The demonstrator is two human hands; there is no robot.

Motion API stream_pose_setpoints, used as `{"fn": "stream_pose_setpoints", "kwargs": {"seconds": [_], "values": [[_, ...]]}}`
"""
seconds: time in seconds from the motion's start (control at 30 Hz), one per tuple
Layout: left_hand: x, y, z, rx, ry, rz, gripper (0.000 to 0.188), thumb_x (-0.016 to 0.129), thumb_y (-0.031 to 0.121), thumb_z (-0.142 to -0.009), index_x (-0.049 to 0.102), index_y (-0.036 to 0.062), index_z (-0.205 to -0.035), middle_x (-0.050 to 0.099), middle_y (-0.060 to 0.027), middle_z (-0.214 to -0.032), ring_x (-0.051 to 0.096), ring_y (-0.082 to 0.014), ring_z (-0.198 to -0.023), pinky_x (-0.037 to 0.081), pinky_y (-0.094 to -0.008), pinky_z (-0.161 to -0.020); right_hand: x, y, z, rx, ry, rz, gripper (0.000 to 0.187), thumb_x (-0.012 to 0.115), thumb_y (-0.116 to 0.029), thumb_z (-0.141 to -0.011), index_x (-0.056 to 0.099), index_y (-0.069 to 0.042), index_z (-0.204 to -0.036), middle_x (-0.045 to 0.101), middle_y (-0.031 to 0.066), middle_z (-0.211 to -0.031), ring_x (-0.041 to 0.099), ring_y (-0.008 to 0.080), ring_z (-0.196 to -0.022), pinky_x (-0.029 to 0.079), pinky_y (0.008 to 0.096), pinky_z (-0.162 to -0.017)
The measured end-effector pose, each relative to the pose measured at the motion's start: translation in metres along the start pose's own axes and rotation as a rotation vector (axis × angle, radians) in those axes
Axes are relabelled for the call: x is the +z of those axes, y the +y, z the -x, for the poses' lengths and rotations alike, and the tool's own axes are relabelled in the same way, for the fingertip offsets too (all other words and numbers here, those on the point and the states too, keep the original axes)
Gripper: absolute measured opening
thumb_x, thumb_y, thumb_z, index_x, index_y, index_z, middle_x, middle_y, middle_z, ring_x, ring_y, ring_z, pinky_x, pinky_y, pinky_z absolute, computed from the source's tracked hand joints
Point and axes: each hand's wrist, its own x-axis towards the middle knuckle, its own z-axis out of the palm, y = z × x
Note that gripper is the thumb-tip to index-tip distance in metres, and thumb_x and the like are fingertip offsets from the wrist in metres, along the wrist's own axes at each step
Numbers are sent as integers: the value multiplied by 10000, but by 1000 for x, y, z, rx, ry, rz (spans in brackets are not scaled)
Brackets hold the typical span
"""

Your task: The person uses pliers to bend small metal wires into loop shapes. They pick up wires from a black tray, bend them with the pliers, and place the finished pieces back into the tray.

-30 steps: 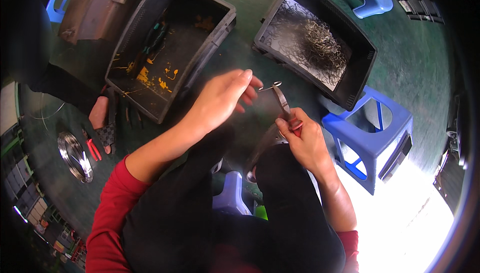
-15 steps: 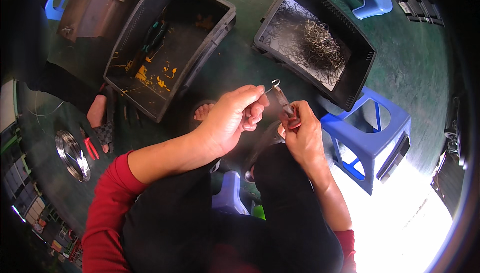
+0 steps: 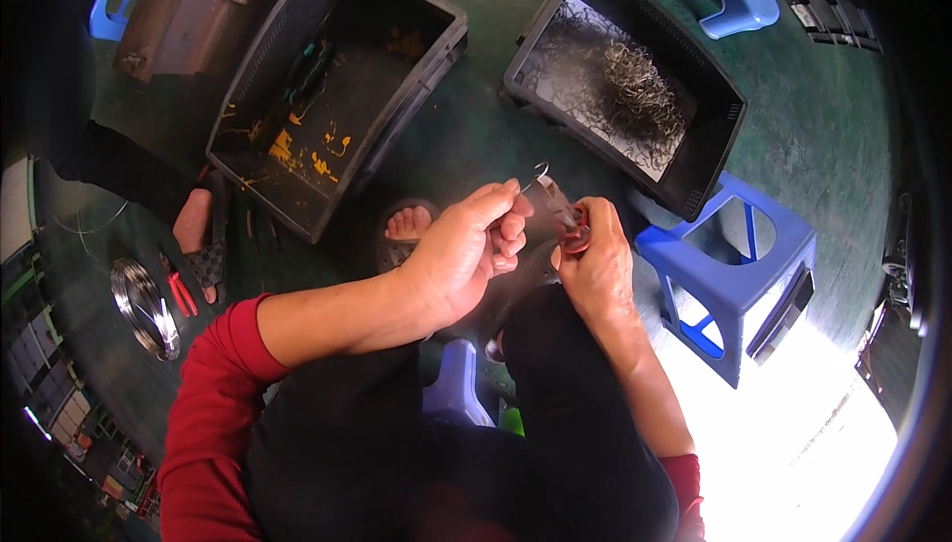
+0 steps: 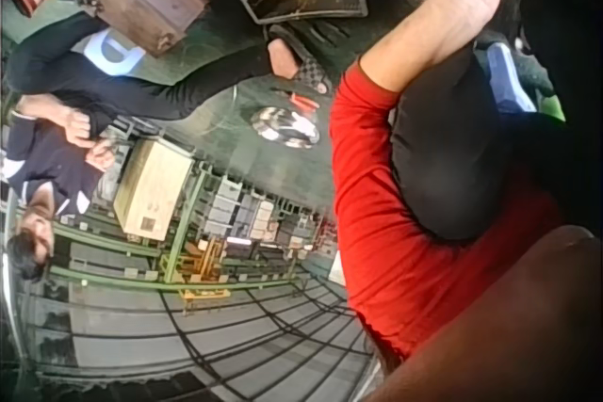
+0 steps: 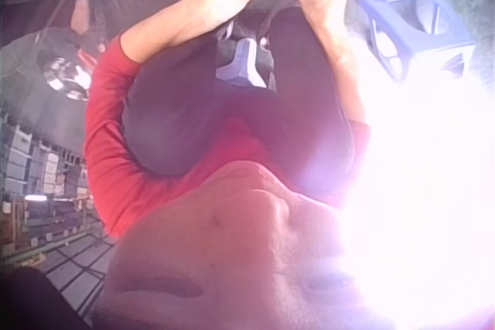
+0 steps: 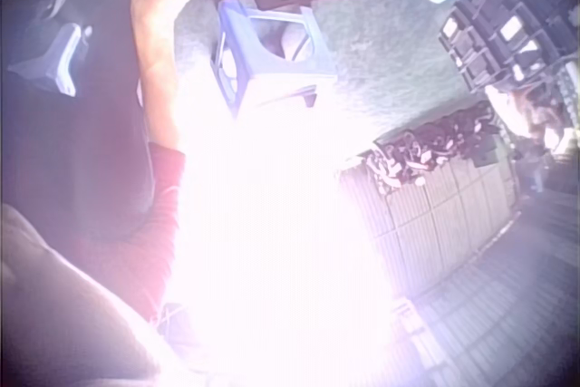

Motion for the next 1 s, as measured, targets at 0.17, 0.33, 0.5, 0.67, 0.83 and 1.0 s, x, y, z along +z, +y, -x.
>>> {"fn": "stream_pose_setpoints", "kwargs": {"seconds": [0.17, 0.33, 0.5, 0.67, 0.83, 1.0], "values": [[-7, -3, -14, 302, -62, -374, 257, 539, 282, -1007, 598, 70, -875, 531, 43, -718, 455, -46, -637, 364, -213, -577, -9, 8, -6, -29, -59, -131, 283, 700, -46, -810, 573, -25, -1062, 610, 157, -935, 619, 347, -841, 492, 418, -730], [-18, -1, -30, 720, 10, -857, 204, 555, 170, -1002, 635, -2, -926, 632, -4, -793, 554, -58, -691, 452, -213, -638, -20, 12, 3, 214, -452, -324, 291, 650, -171, -935, 584, -7, -1165, 680, 116, -975, 641, 153, -858, 498, 308, -781], [-23, 7, -30, 999, 56, -1175, 159, 602, 121, -966, 678, -16, -937, 647, -37, -768, 581, -67, -682, 460, -215, -610, -26, 8, 9, 340, -480, -534, 271, 599, -217, -978, 607, 14, -1118, 652, 33, -883, 564, 87, -761, 456, 244, -675], [-20, 13, -29, 925, 26, -1010, 167, 613, 121, -957, 689, -10, -1027, 667, -58, -793, 610, -82, -703, 470, -221, -610, -46, -4, 10, 349, -516, -455, 266, 593, -232, -983, 616, 2, -1108, 638, 7, -858, 541, 80, -711, 437, 235, -641], [-18, 20, -23, 613, 1, -840, 190, 576, 161, -985, 686, 7, -998, 670, -42, -805, 587, -56, -674, 441, -207, -554, -53, -13, 7, 268, -432, -321, 248, 631, -222, -952, 618, -15, -1090, 661, 56, -834, 570, 95, -712, 458, 263, -659], [-20, 40, -16, 530, -145, -1090, 160, 594, 141, -970, 686, 9, -975, 676, -46, -815, 599, -43, -664, 408, -191, -486, -50, -6, 3, 113, -204, -116, 273, 685, -148, -881, 599, -16, -1103, 654, 124, -914, 626, 237, -809, 492, 351, -728]]}}
